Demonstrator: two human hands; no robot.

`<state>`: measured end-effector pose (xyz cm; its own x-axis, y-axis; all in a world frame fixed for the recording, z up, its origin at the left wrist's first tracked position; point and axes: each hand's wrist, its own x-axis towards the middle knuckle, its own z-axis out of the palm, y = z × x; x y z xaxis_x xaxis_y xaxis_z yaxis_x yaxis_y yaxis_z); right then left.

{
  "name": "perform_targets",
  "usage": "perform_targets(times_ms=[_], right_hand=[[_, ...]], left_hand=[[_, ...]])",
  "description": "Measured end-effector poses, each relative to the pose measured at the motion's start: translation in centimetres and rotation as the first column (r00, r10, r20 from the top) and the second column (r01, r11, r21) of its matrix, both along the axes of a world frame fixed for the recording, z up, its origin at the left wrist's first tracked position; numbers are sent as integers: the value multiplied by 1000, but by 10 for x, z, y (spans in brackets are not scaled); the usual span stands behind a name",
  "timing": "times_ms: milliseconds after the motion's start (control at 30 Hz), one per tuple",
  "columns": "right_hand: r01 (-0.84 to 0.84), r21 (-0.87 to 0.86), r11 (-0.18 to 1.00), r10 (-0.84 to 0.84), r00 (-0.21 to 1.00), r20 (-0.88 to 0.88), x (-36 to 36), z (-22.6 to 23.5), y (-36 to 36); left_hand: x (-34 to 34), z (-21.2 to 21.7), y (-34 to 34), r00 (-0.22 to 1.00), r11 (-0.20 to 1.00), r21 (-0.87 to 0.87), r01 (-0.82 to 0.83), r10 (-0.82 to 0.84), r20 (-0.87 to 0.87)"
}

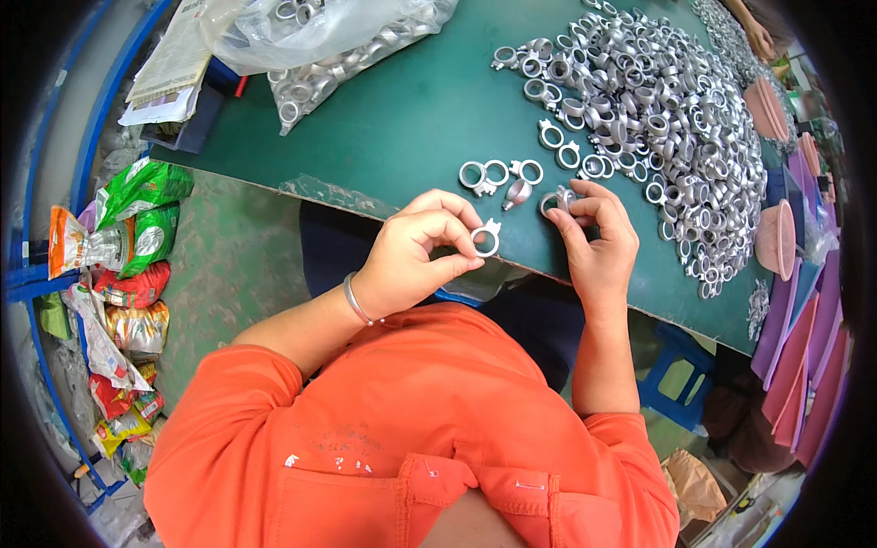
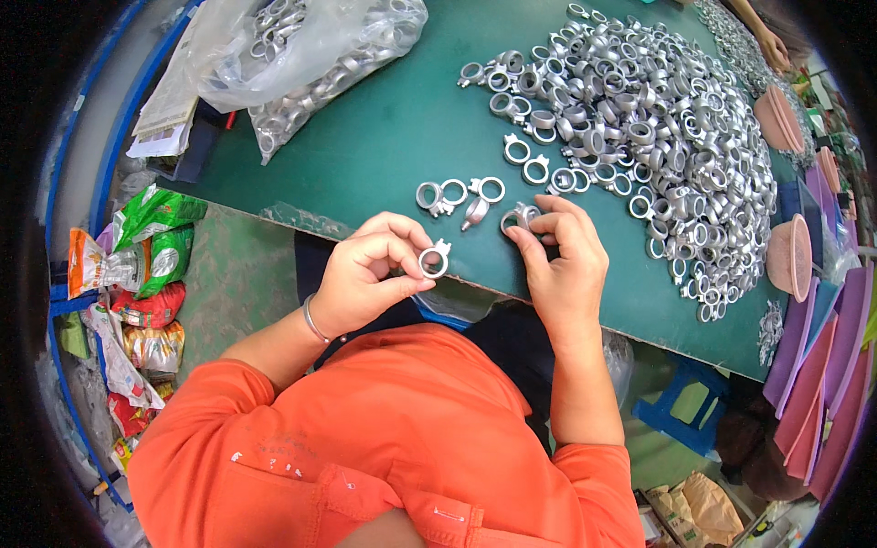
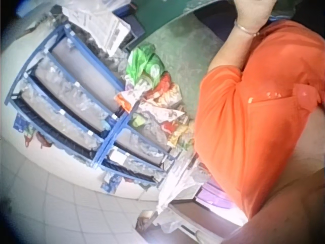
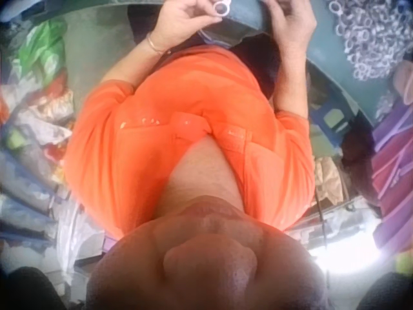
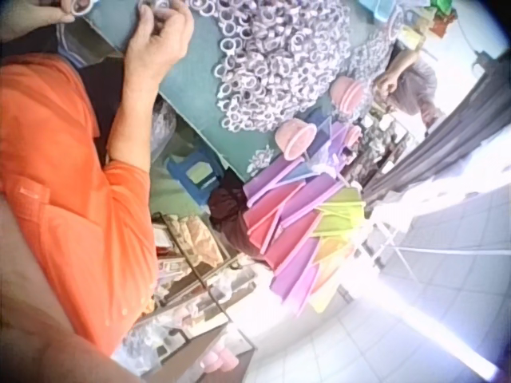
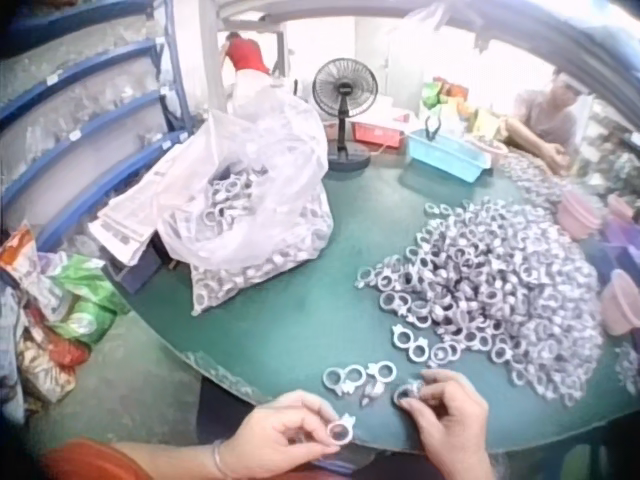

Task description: The person picks up metal rings and smaller metal components from a table, fitting the components into the rings by hand.

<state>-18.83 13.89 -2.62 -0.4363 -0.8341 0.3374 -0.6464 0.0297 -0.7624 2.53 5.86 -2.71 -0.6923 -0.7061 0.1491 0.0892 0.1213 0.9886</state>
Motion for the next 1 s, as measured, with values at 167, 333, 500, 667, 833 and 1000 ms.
perform_targets(times_ms=[167,333,500,667,833,1000], right_hand=[[-5,-142,990,-11,994,-105,3,-7,10],[24,-265,964,44,968,248,8,-15,17],[-51,-316,947,261,695,670,15,-10,24],[-99,-340,935,344,484,805,15,-6,30],[-160,-254,954,295,350,889,14,-2,33],[-231,-209,950,279,331,901,19,-1,36]], left_hand=[[-9,-4,0,982,882,-470,-25,111,155],[-17,-1,2,977,874,-483,-53,146,158],[-31,3,7,950,718,-696,14,207,233],[-35,2,6,962,850,-526,24,122,243],[-24,4,3,990,948,291,131,-109,-91],[-17,-1,2,951,787,560,259,-106,-292]])
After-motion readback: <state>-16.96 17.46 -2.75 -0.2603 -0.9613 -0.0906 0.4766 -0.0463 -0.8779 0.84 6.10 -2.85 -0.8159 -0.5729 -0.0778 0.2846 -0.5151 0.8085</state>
